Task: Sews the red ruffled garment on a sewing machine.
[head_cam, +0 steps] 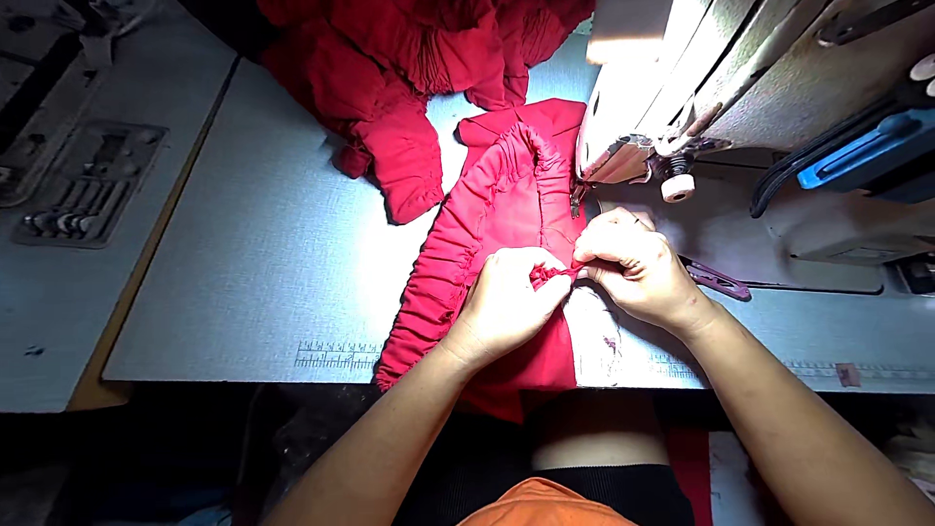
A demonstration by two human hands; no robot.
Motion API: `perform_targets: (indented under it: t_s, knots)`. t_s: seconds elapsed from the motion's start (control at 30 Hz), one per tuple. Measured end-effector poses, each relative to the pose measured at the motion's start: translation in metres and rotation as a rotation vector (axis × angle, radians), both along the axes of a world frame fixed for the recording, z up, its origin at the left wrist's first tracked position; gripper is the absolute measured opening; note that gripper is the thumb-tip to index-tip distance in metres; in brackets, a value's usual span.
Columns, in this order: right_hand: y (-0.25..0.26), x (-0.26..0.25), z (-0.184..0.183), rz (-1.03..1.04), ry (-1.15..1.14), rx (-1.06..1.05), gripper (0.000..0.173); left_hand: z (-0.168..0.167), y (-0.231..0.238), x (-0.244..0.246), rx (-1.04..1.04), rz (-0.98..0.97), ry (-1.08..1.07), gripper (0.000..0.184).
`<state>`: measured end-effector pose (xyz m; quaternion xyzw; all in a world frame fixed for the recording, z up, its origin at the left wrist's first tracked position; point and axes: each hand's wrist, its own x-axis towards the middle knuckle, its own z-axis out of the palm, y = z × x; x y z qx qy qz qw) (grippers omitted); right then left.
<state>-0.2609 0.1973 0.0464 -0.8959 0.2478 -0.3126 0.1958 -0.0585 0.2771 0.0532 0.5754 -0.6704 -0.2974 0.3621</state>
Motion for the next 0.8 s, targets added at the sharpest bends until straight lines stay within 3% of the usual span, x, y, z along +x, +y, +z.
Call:
perform_targets:
  t_s: [0.23, 0.4, 0.5, 0.53, 0.6, 0.8]
  knots:
    - [-0.005, 0.002, 0.002, 0.038, 0.114, 0.016, 0.012, -0.001, 0.000, -0.002, 0.037, 0.030, -0.021, 0.013]
    - [0.048, 0.008, 0.017, -0.335, 0.011, 0.186, 0.012, 0.001, 0.001, 0.000, 0.035, 0.030, 0.023, 0.013]
    - [0.097, 0.021, 0.011, -0.450, 0.052, 0.417, 0.037, -0.001, 0.002, -0.001, 0.026, 0.019, 0.038, 0.011]
    - [0.108, 0.028, 0.008, -0.485, 0.064, 0.419, 0.034, -0.002, 0.002, -0.002, 0.024, 0.012, 0.039, 0.011]
    - [0.122, 0.037, 0.003, -0.562, 0.005, 0.414, 0.023, -0.003, 0.002, -0.001, 0.010, -0.002, 0.042, 0.010]
    - [0.141, 0.042, 0.001, -0.555, -0.274, 0.626, 0.023, -0.004, 0.006, -0.002, -0.014, -0.002, 0.038, 0.012]
